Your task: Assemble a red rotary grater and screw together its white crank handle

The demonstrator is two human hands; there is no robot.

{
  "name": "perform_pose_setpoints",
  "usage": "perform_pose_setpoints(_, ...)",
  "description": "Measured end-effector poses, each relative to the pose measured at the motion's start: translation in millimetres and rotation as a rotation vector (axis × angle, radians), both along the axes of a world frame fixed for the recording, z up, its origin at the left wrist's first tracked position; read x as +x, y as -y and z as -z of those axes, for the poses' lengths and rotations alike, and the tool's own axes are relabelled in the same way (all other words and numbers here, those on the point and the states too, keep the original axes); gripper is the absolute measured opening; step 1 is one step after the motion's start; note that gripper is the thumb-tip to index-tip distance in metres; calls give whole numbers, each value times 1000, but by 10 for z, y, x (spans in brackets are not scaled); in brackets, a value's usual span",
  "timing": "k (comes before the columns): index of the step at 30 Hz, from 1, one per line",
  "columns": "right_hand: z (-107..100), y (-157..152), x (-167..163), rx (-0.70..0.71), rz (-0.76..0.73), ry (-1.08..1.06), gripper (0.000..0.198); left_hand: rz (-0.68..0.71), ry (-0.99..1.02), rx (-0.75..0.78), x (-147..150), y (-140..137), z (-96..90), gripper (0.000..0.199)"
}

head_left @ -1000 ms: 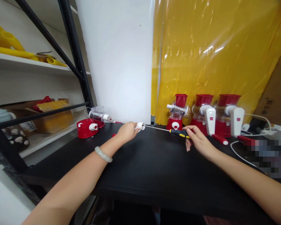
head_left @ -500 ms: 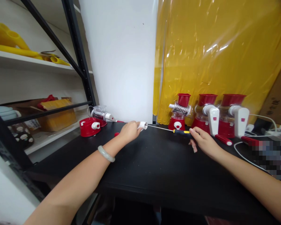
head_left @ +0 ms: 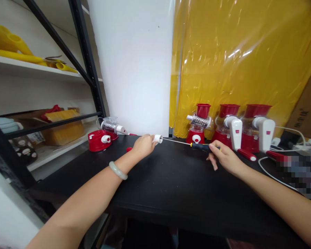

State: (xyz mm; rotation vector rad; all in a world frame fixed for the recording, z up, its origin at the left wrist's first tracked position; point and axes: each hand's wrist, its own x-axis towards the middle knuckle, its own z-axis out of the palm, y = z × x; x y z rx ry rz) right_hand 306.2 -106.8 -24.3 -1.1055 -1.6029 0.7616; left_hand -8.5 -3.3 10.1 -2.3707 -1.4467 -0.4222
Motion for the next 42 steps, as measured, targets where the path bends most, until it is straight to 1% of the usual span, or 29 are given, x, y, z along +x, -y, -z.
perform_pose_setpoints(2, 8, -18, 3, -12, 62, -5, 35, 8, -3, -7, 18, 7, 17, 30)
perform_pose_setpoints(4, 41, -60, 9, -12, 92, -77, 34, 13, 3, -4, 24, 3, 27, 31)
perform_pose_setpoints(6, 84, -101, 13, 10, 86, -211, 37, 14, 13, -9, 20, -10, 31, 31)
perform_pose_setpoints(8, 116, -119, 10, 52, 43, -312, 48, 16, 25, -29, 10, -25, 32, 30)
perform_pose_setpoints(9, 124, -116, 7, 82, 26, -320, 53, 18, 32, -39, 5, -31, 31, 30)
perform_pose_setpoints(10, 126, -105, 5, 115, 13, -293, 55, 19, 39, -45, 1, -37, 30, 31)
perform_pose_setpoints(11, 121, -89, 5, 145, 8, -234, 52, 19, 46, -47, -3, -40, 29, 31)
perform_pose_setpoints(13, 96, -51, 13, 181, 35, -83, 40, 20, 50, -46, -5, -41, 29, 31)
perform_pose_setpoints(14, 79, -34, 21, 182, 59, -19, 34, 23, 47, -43, -4, -39, 30, 30)
perform_pose_setpoints(16, 43, -11, 39, 158, 108, 57, 29, 30, 35, -37, 4, -30, 38, 30)
perform_pose_setpoints(18, 17, -4, 52, 115, 147, 67, 30, 34, 29, -32, 17, -17, 51, 30)
perform_pose_setpoints(21, 15, -21, 51, 27, 179, 56, 37, 25, 46, -30, 35, 8, 60, 32)
perform_pose_setpoints(23, 38, -45, 37, 6, 194, 21, 37, 9, 57, -23, 40, 24, 50, 33)
perform_pose_setpoints(25, 67, -69, 19, 30, 186, -60, 37, -11, 60, -16, 40, 37, 31, 34)
perform_pose_setpoints(27, 88, -79, 2, 101, 133, -140, 45, -30, 59, -17, 37, 42, 11, 34)
perform_pose_setpoints(29, 91, -69, -9, 184, 76, -158, 51, -38, 57, -24, 33, 41, -2, 33)
perform_pose_setpoints(31, 77, -42, -7, 227, 57, -102, 45, -40, 56, -22, 28, 39, -5, 33)
perform_pose_setpoints(32, 65, -26, 0, 223, 63, -60, 39, -41, 54, -18, 27, 40, -5, 33)
perform_pose_setpoints(34, 34, 6, 23, 179, 90, 34, 31, -42, 46, -6, 28, 48, 0, 33)
perform_pose_setpoints(37, -10, 29, 66, 90, 179, 131, 31, -25, 25, 18, 45, 73, 14, 33)
perform_pose_setpoints(39, -22, 21, 84, 49, 231, 144, 34, -13, 12, 24, 60, 89, 25, 32)
perform_pose_setpoints(40, -19, 10, 86, 43, 233, 130, 35, -12, 10, 25, 64, 92, 29, 32)
perform_pose_setpoints(42, 4, -17, 79, 62, 183, 57, 32, -19, 14, 25, 63, 88, 29, 33)
